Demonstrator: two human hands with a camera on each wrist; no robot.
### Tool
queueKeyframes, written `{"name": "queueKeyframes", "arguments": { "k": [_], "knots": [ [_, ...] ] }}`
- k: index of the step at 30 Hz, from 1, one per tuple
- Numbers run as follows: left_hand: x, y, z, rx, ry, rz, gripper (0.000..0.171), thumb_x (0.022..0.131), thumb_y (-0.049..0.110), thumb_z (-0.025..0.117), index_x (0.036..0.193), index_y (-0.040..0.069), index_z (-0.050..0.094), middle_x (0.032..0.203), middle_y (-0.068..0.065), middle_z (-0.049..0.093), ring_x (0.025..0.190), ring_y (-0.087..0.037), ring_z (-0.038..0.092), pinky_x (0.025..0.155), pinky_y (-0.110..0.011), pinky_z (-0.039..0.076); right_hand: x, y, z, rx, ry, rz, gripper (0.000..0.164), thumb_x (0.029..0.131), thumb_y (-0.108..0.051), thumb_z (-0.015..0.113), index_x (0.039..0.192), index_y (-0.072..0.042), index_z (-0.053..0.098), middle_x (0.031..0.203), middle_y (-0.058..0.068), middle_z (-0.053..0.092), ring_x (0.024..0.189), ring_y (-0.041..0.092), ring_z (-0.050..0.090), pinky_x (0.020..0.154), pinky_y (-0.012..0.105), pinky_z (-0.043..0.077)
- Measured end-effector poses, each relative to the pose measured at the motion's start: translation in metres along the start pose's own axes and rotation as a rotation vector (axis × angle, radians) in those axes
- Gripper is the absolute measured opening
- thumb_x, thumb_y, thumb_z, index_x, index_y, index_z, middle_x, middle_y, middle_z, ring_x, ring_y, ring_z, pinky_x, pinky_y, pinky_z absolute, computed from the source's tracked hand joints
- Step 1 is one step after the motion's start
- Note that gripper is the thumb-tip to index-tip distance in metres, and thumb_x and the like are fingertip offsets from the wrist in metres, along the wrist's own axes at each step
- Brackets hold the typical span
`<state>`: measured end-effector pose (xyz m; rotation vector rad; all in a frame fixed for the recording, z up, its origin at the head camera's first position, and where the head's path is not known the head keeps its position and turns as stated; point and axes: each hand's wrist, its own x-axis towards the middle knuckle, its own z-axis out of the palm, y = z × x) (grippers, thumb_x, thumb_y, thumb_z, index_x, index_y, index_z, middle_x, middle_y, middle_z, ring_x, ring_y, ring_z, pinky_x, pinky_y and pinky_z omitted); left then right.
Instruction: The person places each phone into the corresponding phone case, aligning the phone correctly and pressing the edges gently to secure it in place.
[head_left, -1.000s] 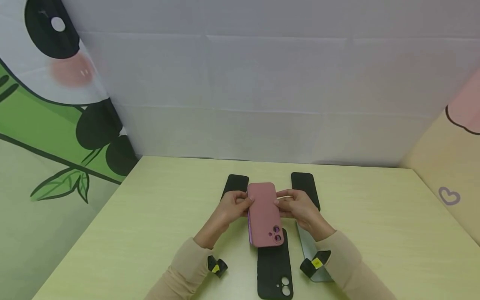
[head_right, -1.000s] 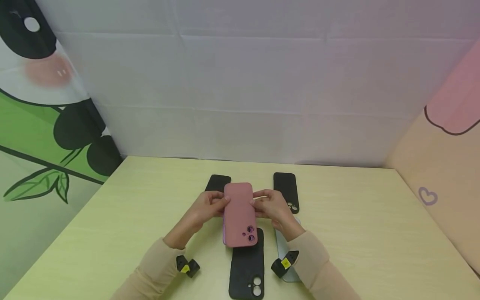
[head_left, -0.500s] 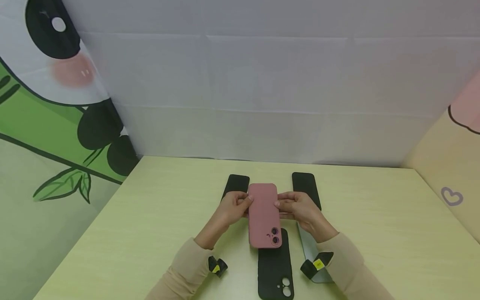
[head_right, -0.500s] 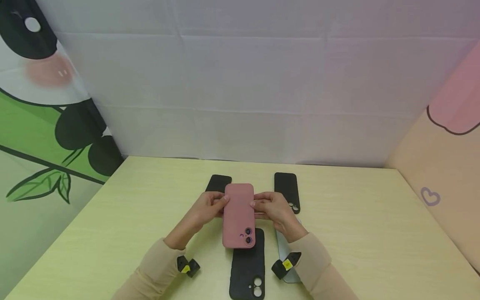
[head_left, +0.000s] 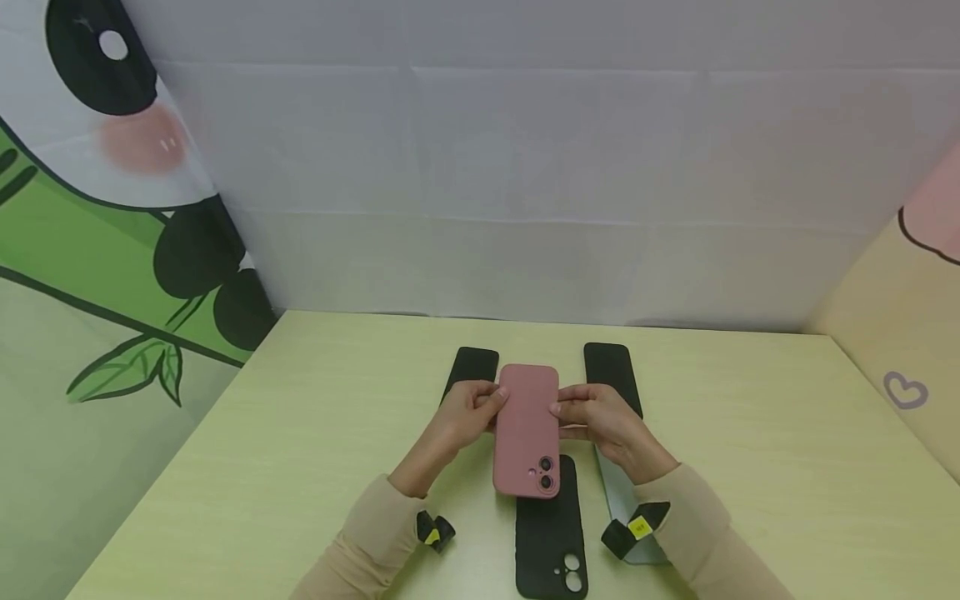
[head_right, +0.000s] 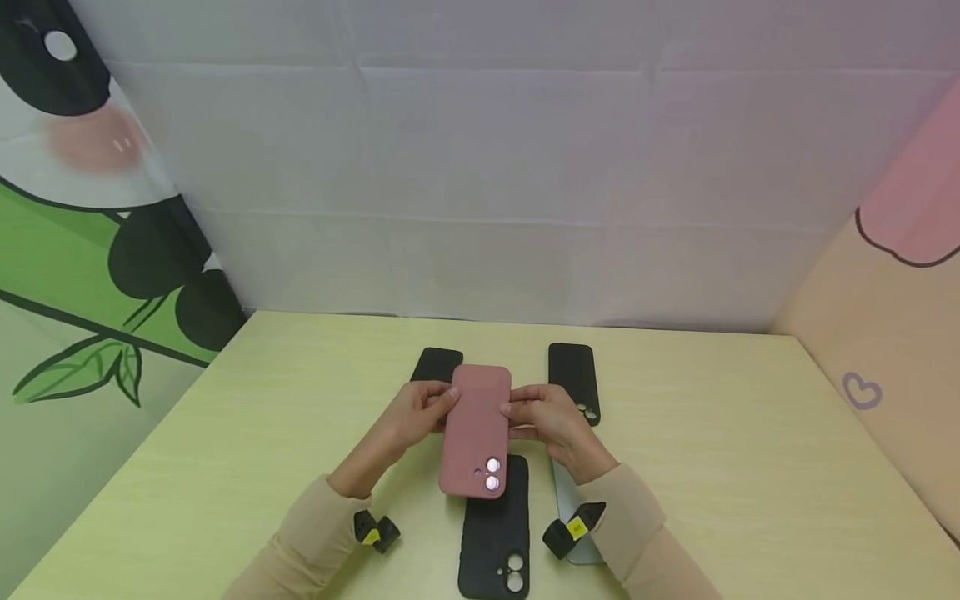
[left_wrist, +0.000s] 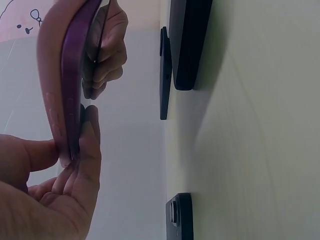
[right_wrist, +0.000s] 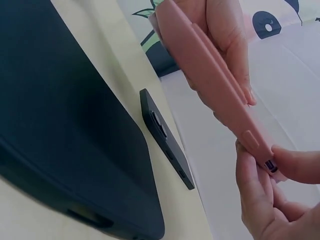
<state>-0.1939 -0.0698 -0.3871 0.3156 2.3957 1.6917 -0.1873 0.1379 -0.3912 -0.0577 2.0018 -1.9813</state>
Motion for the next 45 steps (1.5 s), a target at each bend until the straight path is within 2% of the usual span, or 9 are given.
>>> {"name": "queueKeyframes", "arguments": {
  "k": [4, 9, 14, 20, 25, 29, 34, 39, 45],
  "knots": [
    [-0.001, 0.002, 0.001, -0.038, 0.007, 0.004, 0.039, 0.094, 0.022, 0.051, 0.12, -0.007, 0.053, 0.093, -0.018, 0.068, 0.075, -0.017, 0.066, 0.066, -0.029, 0.055, -0.002, -0.002, 0.001, 0.014, 0.015, -0.009, 0.035, 0.088, -0.002, 0.055, 0.115, 0.017, 0.047, 0.085, 0.006, 0.059, 0.07, 0.012, 0.063, 0.069, 0.027, 0.055],
    [0.001, 0.002, 0.0, -0.117, 0.004, -0.024, 0.041, 0.093, 0.025, 0.053, 0.122, -0.004, 0.053, 0.101, -0.018, 0.067, 0.082, -0.017, 0.066, 0.072, -0.03, 0.054, -0.007, -0.008, 0.002, 0.063, 0.049, -0.018, 0.032, 0.087, 0.0, 0.054, 0.112, 0.018, 0.046, 0.081, 0.004, 0.059, 0.068, 0.011, 0.063, 0.067, 0.025, 0.054],
    [0.0, 0.004, -0.003, -0.142, -0.062, -0.042, 0.043, 0.092, 0.024, 0.055, 0.125, -0.003, 0.049, 0.104, -0.017, 0.066, 0.086, -0.017, 0.066, 0.076, -0.031, 0.054, -0.009, -0.011, 0.002, 0.09, 0.101, -0.048, 0.031, 0.087, 0.002, 0.053, 0.112, 0.019, 0.046, 0.079, 0.003, 0.06, 0.07, 0.01, 0.064, 0.068, 0.025, 0.055],
    [-0.003, 0.004, -0.008, -0.112, -0.173, -0.062, 0.035, 0.09, 0.019, 0.057, 0.115, -0.005, 0.054, 0.092, -0.016, 0.068, 0.073, -0.013, 0.065, 0.071, -0.031, 0.055, -0.007, -0.013, -0.004, 0.14, 0.187, -0.025, 0.036, 0.089, 0.002, 0.05, 0.121, 0.018, 0.044, 0.087, 0.004, 0.059, 0.074, 0.012, 0.063, 0.072, 0.025, 0.054],
    [-0.004, 0.004, -0.012, -0.135, -0.202, -0.077, 0.032, 0.088, 0.017, 0.06, 0.11, -0.007, 0.057, 0.09, -0.016, 0.069, 0.076, -0.021, 0.066, 0.072, -0.032, 0.055, -0.007, -0.018, -0.011, 0.216, 0.233, -0.013, 0.039, 0.091, 0.001, 0.048, 0.125, 0.016, 0.04, 0.091, 0.002, 0.058, 0.077, 0.01, 0.062, 0.074, 0.023, 0.053],
    [-0.005, 0.006, -0.011, -0.146, -0.185, -0.029, 0.032, 0.088, 0.014, 0.06, 0.11, -0.009, 0.057, 0.094, -0.02, 0.067, 0.081, -0.021, 0.067, 0.076, -0.032, 0.054, -0.008, -0.02, -0.015, 0.241, 0.241, -0.02, 0.04, 0.092, 0.001, 0.047, 0.127, 0.016, 0.038, 0.093, 0.001, 0.057, 0.079, 0.009, 0.062, 0.075, 0.021, 0.052],
    [-0.006, 0.007, -0.008, -0.086, -0.111, 0.035, 0.032, 0.09, 0.015, 0.058, 0.113, -0.008, 0.059, 0.098, -0.021, 0.066, 0.081, -0.018, 0.067, 0.076, -0.03, 0.054, -0.009, -0.021, -0.015, 0.255, 0.219, -0.022, 0.04, 0.092, 0.001, 0.045, 0.129, 0.016, 0.036, 0.094, 0.001, 0.057, 0.081, 0.01, 0.06, 0.076, 0.022, 0.052],
    [-0.007, 0.007, -0.005, -0.04, -0.059, 0.064, 0.031, 0.09, 0.016, 0.058, 0.112, -0.006, 0.061, 0.097, -0.02, 0.068, 0.082, -0.022, 0.068, 0.077, -0.03, 0.054, -0.011, -0.023, -0.015, 0.242, 0.185, -0.032, 0.039, 0.093, 0.0, 0.044, 0.128, 0.014, 0.035, 0.095, 0.002, 0.056, 0.083, 0.011, 0.06, 0.077, 0.022, 0.052],
    [-0.009, 0.008, -0.004, -0.006, 0.003, 0.076, 0.028, 0.09, 0.014, 0.058, 0.109, -0.005, 0.064, 0.093, -0.018, 0.069, 0.079, -0.021, 0.068, 0.075, -0.03, 0.054, -0.01, -0.023, -0.017, 0.207, 0.146, -0.049, 0.032, 0.092, -0.003, 0.047, 0.121, 0.008, 0.039, 0.098, 0.003, 0.054, 0.086, 0.012, 0.059, 0.079, 0.024, 0.051]
  ]
}}
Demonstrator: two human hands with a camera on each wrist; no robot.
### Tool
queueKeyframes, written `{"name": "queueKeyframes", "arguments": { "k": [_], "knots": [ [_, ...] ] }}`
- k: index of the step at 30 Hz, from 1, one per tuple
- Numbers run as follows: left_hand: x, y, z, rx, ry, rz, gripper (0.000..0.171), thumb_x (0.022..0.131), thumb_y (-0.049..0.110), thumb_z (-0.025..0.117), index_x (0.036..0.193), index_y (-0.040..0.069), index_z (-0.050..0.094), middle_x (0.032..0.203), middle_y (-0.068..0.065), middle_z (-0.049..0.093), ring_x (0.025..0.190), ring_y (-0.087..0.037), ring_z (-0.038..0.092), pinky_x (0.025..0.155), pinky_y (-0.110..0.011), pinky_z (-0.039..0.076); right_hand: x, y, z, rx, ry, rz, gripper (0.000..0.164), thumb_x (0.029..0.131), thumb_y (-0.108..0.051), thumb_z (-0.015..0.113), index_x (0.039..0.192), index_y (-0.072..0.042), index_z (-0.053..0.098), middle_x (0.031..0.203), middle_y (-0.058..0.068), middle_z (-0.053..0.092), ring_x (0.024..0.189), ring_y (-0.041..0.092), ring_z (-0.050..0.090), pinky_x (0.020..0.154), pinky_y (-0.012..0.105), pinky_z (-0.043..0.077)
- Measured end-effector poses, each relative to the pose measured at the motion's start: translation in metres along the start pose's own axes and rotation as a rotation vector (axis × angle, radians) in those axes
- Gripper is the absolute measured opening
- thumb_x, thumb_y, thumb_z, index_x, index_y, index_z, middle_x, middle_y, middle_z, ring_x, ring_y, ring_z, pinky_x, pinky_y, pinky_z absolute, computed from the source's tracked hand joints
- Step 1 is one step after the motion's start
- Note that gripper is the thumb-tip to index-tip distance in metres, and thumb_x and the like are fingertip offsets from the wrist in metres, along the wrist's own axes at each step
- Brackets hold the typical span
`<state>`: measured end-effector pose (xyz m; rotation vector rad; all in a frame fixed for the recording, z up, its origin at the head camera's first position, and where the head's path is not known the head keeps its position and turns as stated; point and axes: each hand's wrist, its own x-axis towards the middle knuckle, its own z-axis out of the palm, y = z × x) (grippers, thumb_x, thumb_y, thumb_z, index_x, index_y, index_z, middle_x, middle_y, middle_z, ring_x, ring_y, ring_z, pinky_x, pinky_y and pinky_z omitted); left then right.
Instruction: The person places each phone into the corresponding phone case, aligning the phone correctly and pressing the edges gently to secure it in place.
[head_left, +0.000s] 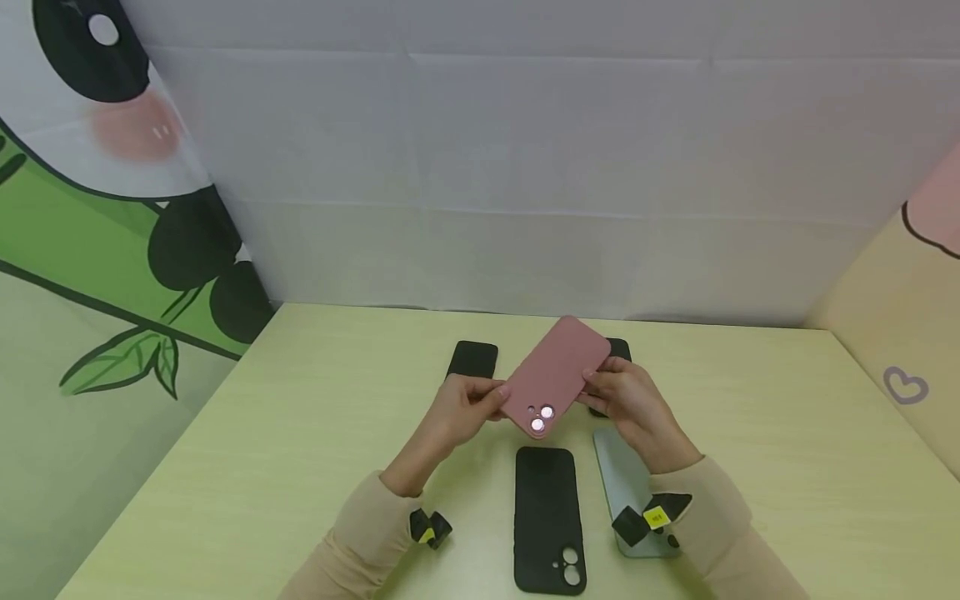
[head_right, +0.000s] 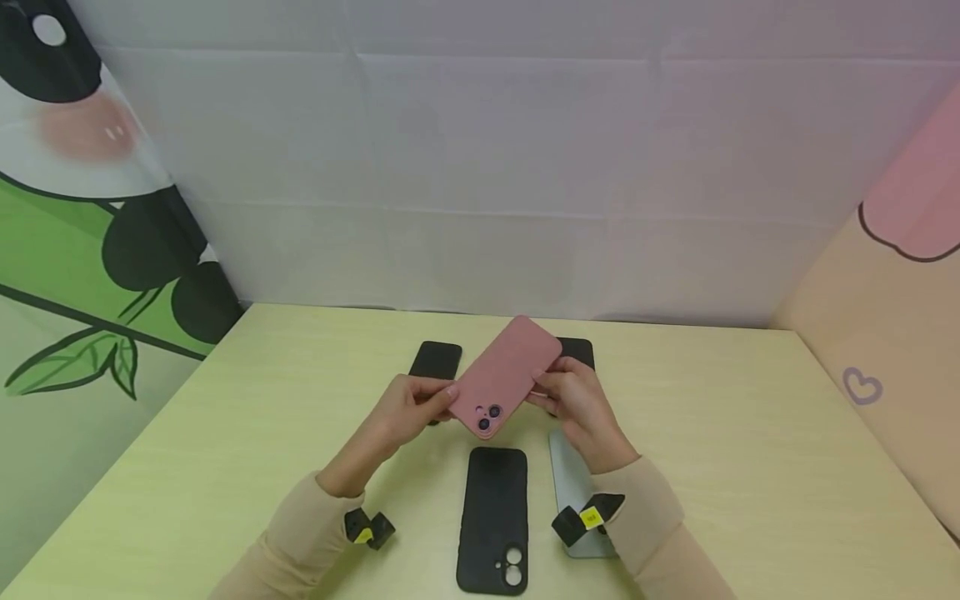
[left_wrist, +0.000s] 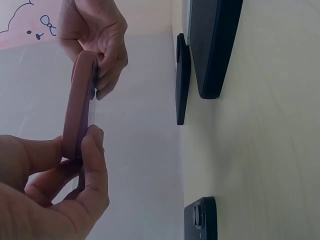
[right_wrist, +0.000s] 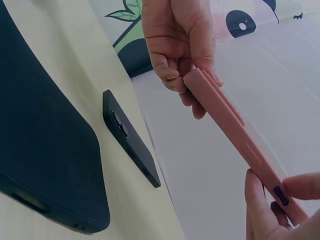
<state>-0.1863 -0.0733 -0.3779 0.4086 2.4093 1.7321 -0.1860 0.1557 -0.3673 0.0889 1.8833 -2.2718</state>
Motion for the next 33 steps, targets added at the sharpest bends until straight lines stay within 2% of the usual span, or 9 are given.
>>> {"name": "queueKeyframes", "arguments": {
  "k": [6, 13, 16, 27, 33],
  "knots": [
    [0.0001, -0.0013, 0.0002, 0.018, 0.04, -0.006, 0.024, 0.09, 0.014, 0.058, 0.105, -0.003, 0.066, 0.089, -0.017, 0.07, 0.075, -0.018, 0.067, 0.072, -0.029, 0.054, 0.001, 0.0027, -0.0041, -0.018, -0.074, -0.056, 0.034, 0.092, -0.015, 0.051, 0.12, 0.001, 0.041, 0.1, 0.003, 0.056, 0.087, 0.015, 0.06, 0.08, 0.028, 0.052],
    [-0.0007, -0.0007, -0.0011, 0.048, 0.097, -0.013, 0.02, 0.089, 0.013, 0.058, 0.1, 0.0, 0.07, 0.082, -0.013, 0.07, 0.066, -0.011, 0.06, 0.058, -0.022, 0.046, -0.0003, -0.0005, -0.0052, -0.07, -0.05, -0.051, 0.041, 0.1, -0.029, 0.034, 0.127, 0.002, 0.038, 0.093, 0.0, 0.059, 0.08, 0.015, 0.059, 0.077, 0.031, 0.053],
    [-0.0012, 0.0012, -0.0016, 0.067, 0.114, -0.011, 0.02, 0.089, 0.013, 0.058, 0.098, 0.0, 0.07, 0.077, -0.012, 0.069, 0.062, -0.01, 0.057, 0.054, -0.021, 0.043, -0.001, -0.0026, -0.0049, -0.073, -0.054, -0.045, 0.047, 0.1, -0.031, 0.031, 0.13, 0.004, 0.037, 0.092, -0.001, 0.062, 0.08, 0.014, 0.061, 0.078, 0.031, 0.053],
    [-0.0015, 0.0044, -0.0038, 0.145, 0.162, -0.01, 0.019, 0.089, 0.013, 0.058, 0.094, 0.0, 0.071, 0.067, -0.008, 0.066, 0.055, -0.01, 0.051, 0.049, -0.022, 0.041, -0.0014, -0.0031, -0.0042, -0.037, -0.024, -0.052, 0.047, 0.099, -0.027, 0.038, 0.131, 0.007, 0.04, 0.087, -0.005, 0.066, 0.076, 0.011, 0.066, 0.077, 0.03, 0.054],
    [-0.0009, 0.0038, -0.0053, 0.142, 0.179, -0.008, 0.019, 0.089, 0.012, 0.058, 0.096, -0.002, 0.07, 0.076, -0.014, 0.069, 0.061, -0.016, 0.061, 0.054, -0.023, 0.048, -0.002, -0.0029, -0.003, -0.015, -0.029, -0.05, 0.045, 0.099, -0.024, 0.038, 0.132, 0.007, 0.039, 0.088, -0.005, 0.067, 0.077, 0.01, 0.067, 0.077, 0.029, 0.054]
  ]
}}
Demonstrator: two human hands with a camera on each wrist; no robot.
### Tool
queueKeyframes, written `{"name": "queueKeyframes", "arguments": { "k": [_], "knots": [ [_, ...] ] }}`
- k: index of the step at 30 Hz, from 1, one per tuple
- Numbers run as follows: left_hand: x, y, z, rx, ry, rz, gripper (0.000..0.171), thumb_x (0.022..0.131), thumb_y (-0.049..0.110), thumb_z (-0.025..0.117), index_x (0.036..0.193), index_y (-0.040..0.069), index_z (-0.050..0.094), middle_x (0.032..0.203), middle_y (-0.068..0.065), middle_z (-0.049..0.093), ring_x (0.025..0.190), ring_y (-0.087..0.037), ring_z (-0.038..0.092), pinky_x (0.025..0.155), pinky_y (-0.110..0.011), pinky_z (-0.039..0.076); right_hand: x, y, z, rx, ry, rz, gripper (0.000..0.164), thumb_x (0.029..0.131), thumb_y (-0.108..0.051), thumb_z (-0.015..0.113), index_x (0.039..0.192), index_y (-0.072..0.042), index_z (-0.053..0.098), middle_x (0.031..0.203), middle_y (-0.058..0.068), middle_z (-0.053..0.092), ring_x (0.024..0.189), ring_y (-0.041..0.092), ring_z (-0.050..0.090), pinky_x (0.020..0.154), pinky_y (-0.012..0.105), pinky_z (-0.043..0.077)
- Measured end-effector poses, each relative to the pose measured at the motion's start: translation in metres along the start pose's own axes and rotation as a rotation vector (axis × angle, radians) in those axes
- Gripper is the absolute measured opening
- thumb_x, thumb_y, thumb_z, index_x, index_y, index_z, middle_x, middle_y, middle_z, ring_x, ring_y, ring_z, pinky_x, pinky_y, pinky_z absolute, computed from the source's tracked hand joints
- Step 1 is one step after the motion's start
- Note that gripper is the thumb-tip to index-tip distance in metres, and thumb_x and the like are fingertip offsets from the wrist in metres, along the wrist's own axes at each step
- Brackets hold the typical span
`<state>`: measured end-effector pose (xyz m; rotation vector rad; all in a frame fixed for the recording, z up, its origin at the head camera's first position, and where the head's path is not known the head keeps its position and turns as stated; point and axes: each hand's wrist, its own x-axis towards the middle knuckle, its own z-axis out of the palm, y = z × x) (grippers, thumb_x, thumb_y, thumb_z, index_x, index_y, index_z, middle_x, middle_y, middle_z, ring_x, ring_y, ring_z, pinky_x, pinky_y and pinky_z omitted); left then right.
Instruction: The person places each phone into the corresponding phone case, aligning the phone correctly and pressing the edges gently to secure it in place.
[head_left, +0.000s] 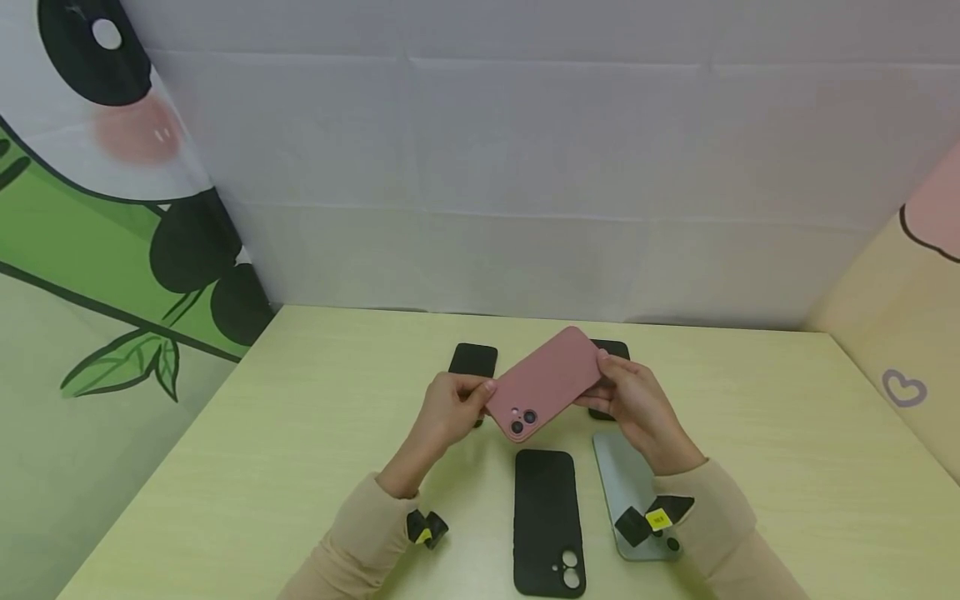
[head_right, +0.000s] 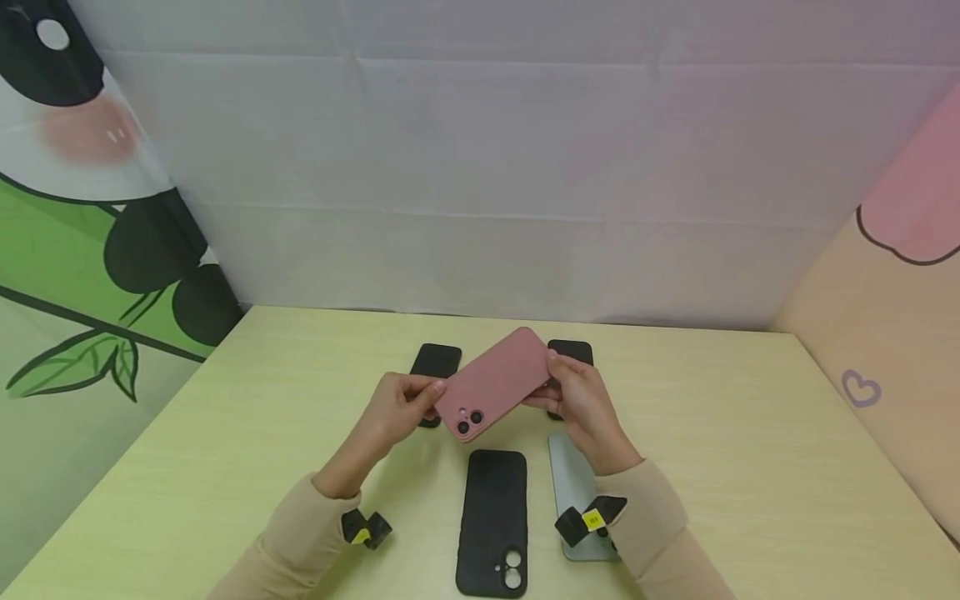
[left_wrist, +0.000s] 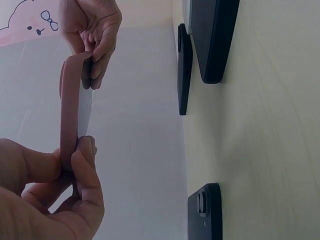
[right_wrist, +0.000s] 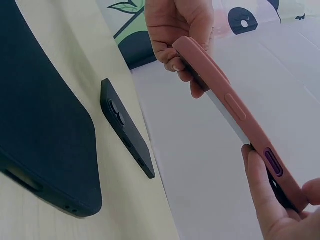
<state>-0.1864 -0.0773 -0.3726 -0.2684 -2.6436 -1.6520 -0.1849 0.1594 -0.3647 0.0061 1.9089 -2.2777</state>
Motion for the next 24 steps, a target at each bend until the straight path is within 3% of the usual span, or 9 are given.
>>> {"name": "queueKeyframes", "arguments": {
  "k": [4, 11, 18, 24],
  "knots": [
    [0.0015, -0.0019, -0.0006, -0.049, -0.006, -0.018, 0.019, 0.089, 0.011, 0.058, 0.097, -0.003, 0.069, 0.079, -0.015, 0.069, 0.064, -0.017, 0.063, 0.059, -0.025, 0.052, -0.0008, -0.0001, 0.0008, 0.01, -0.007, -0.003, 0.045, 0.099, -0.023, 0.037, 0.133, 0.006, 0.038, 0.09, -0.004, 0.066, 0.078, 0.01, 0.067, 0.078, 0.029, 0.053],
    [0.004, -0.0029, -0.0025, -0.195, -0.05, -0.122, 0.02, 0.09, 0.011, 0.057, 0.099, -0.004, 0.067, 0.076, -0.006, 0.063, 0.063, -0.011, 0.052, 0.064, -0.03, 0.049, -0.0011, 0.0, 0.0007, 0.059, -0.028, -0.011, 0.044, 0.1, -0.02, 0.035, 0.134, 0.008, 0.035, 0.089, -0.003, 0.066, 0.078, 0.012, 0.068, 0.077, 0.03, 0.054],
    [0.0057, -0.0041, -0.0053, -0.332, -0.101, -0.161, 0.026, 0.092, 0.017, 0.054, 0.107, -0.002, 0.064, 0.084, -0.004, 0.063, 0.073, -0.012, 0.055, 0.071, -0.024, 0.049, -0.0028, 0.0003, -0.0011, 0.21, -0.058, -0.012, 0.042, 0.101, -0.018, 0.032, 0.134, 0.009, 0.032, 0.091, 0.0, 0.069, 0.083, 0.015, 0.068, 0.077, 0.033, 0.054],
    [0.0055, -0.0053, -0.0022, -0.425, -0.17, -0.174, 0.03, 0.095, 0.021, 0.05, 0.112, -0.001, 0.06, 0.087, -0.002, 0.061, 0.078, -0.011, 0.055, 0.075, -0.023, 0.048, -0.0051, -0.0002, -0.0002, 0.287, -0.012, -0.008, 0.036, 0.101, -0.015, 0.031, 0.129, 0.006, 0.037, 0.088, 0.002, 0.07, 0.082, 0.017, 0.069, 0.075, 0.033, 0.054]
  ]
}}
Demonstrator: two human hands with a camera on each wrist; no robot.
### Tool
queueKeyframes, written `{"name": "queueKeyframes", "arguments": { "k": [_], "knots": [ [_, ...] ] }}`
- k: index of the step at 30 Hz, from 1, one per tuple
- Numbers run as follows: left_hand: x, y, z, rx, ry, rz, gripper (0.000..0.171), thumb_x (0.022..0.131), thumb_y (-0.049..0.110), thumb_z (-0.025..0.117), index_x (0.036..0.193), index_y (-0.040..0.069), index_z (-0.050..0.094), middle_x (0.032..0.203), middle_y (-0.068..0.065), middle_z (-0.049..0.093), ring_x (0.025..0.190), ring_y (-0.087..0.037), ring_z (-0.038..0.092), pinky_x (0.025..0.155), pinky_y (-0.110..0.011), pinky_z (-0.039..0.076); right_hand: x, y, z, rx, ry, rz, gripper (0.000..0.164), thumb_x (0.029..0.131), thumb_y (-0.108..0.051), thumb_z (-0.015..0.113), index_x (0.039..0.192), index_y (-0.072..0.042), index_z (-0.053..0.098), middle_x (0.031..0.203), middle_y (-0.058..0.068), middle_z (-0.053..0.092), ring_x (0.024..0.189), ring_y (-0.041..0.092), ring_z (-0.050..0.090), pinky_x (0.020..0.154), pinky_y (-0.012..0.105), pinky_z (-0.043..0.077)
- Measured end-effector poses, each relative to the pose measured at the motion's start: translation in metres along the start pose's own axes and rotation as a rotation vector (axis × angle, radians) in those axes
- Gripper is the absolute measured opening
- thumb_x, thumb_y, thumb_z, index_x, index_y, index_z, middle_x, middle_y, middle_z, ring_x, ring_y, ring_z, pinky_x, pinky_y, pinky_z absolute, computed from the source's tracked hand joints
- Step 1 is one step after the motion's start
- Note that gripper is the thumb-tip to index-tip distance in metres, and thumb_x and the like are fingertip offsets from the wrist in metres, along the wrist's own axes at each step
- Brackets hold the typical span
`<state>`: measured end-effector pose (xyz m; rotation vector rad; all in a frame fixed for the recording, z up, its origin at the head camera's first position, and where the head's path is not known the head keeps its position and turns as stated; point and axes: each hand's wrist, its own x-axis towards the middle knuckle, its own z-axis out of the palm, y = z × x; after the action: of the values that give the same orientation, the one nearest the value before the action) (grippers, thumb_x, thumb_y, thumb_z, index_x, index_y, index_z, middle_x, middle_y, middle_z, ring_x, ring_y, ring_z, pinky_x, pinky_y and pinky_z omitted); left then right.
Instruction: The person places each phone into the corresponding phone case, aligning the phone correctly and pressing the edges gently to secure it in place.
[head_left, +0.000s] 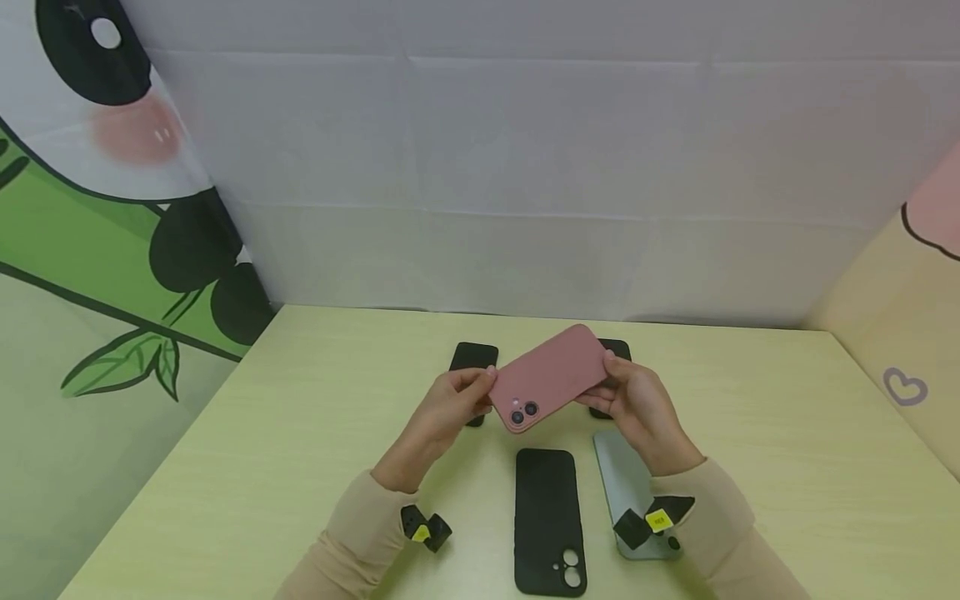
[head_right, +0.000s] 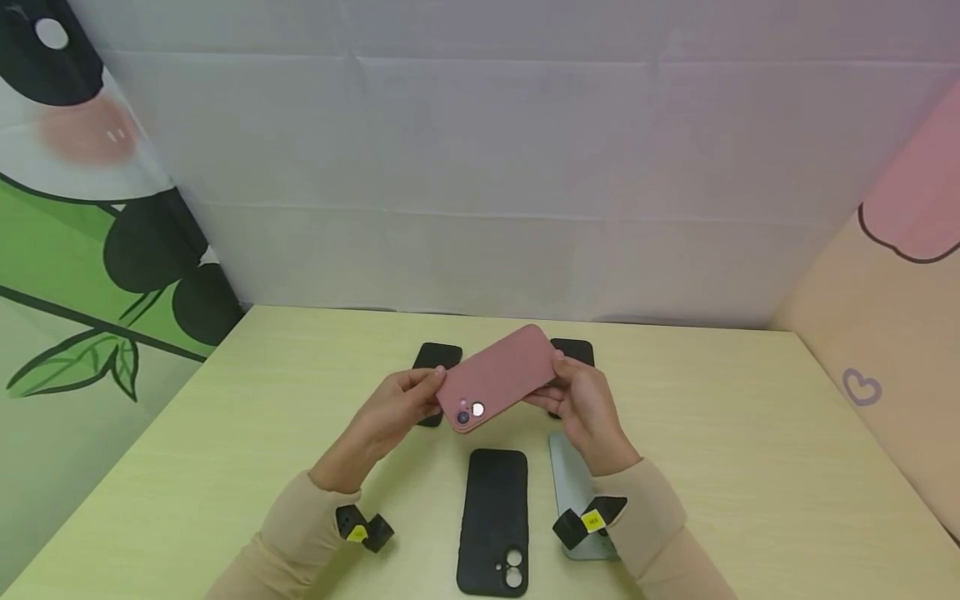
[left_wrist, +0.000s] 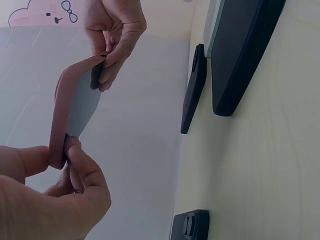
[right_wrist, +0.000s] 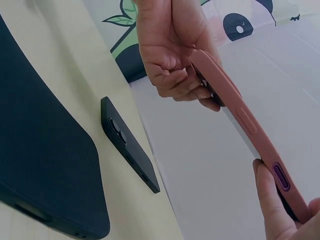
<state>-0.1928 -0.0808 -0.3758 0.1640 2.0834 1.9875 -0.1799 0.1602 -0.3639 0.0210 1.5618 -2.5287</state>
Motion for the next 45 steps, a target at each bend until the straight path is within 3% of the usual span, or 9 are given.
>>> {"name": "queueKeyframes", "arguments": {
  "k": [7, 13, 21, 29, 37, 45],
  "knots": [
    [-0.002, -0.002, 0.006, -0.02, -0.217, -0.01, 0.041, 0.09, 0.014, 0.058, 0.125, -0.004, 0.047, 0.106, -0.015, 0.062, 0.086, -0.01, 0.061, 0.081, -0.028, 0.052, -0.002, -0.001, 0.001, 0.036, 0.054, 0.0, 0.032, 0.1, -0.015, 0.032, 0.125, 0.004, 0.041, 0.084, 0.003, 0.069, 0.079, 0.017, 0.069, 0.074, 0.033, 0.054],
    [-0.006, 0.0, 0.008, -0.016, -0.265, -0.032, 0.048, 0.085, 0.004, 0.063, 0.127, -0.006, 0.042, 0.111, -0.021, 0.059, 0.086, -0.012, 0.062, 0.081, -0.032, 0.052, -0.003, -0.001, 0.002, 0.064, 0.058, -0.007, 0.024, 0.1, -0.015, 0.034, 0.108, -0.006, 0.054, 0.084, 0.004, 0.07, 0.079, 0.019, 0.069, 0.074, 0.035, 0.055],
    [-0.005, 0.0, 0.004, -0.003, -0.21, 0.018, 0.044, 0.086, 0.002, 0.061, 0.125, -0.009, 0.044, 0.108, -0.022, 0.06, 0.083, -0.01, 0.062, 0.078, -0.029, 0.053, -0.002, -0.001, 0.003, 0.056, 0.012, 0.009, 0.026, 0.1, -0.018, 0.036, 0.119, -0.005, 0.048, 0.09, 0.004, 0.07, 0.085, 0.019, 0.068, 0.078, 0.034, 0.053],
    [-0.006, 0.006, 0.001, -0.008, -0.069, 0.027, 0.036, 0.089, 0.006, 0.057, 0.124, -0.003, 0.049, 0.101, -0.014, 0.063, 0.08, -0.009, 0.062, 0.077, -0.028, 0.052, 0.001, -0.001, 0.002, 0.045, -0.048, 0.013, 0.042, 0.099, -0.025, 0.038, 0.136, -0.005, 0.033, 0.103, 0.0, 0.066, 0.094, 0.016, 0.065, 0.08, 0.035, 0.053],
    [-0.006, 0.008, 0.001, -0.02, 0.046, 0.028, 0.034, 0.095, 0.011, 0.048, 0.127, -0.001, 0.048, 0.104, -0.014, 0.06, 0.083, -0.009, 0.059, 0.088, -0.034, 0.047, 0.004, 0.001, 0.005, -0.081, -0.05, 0.041, 0.046, 0.098, -0.036, 0.038, 0.134, -0.008, 0.034, 0.11, 0.0, 0.056, 0.091, 0.012, 0.064, 0.073, 0.03, 0.054],
    [-0.006, 0.011, 0.0, -0.012, 0.061, 0.024, 0.032, 0.096, 0.01, 0.044, 0.126, -0.004, 0.049, 0.105, -0.016, 0.059, 0.083, -0.01, 0.058, 0.087, -0.032, 0.047, 0.006, 0.006, 0.01, -0.297, 0.021, 0.041, 0.052, 0.098, -0.04, 0.035, 0.132, 0.0, 0.035, 0.116, 0.005, 0.044, 0.094, 0.009, 0.053, 0.076, 0.024, 0.049]
  ]
}}
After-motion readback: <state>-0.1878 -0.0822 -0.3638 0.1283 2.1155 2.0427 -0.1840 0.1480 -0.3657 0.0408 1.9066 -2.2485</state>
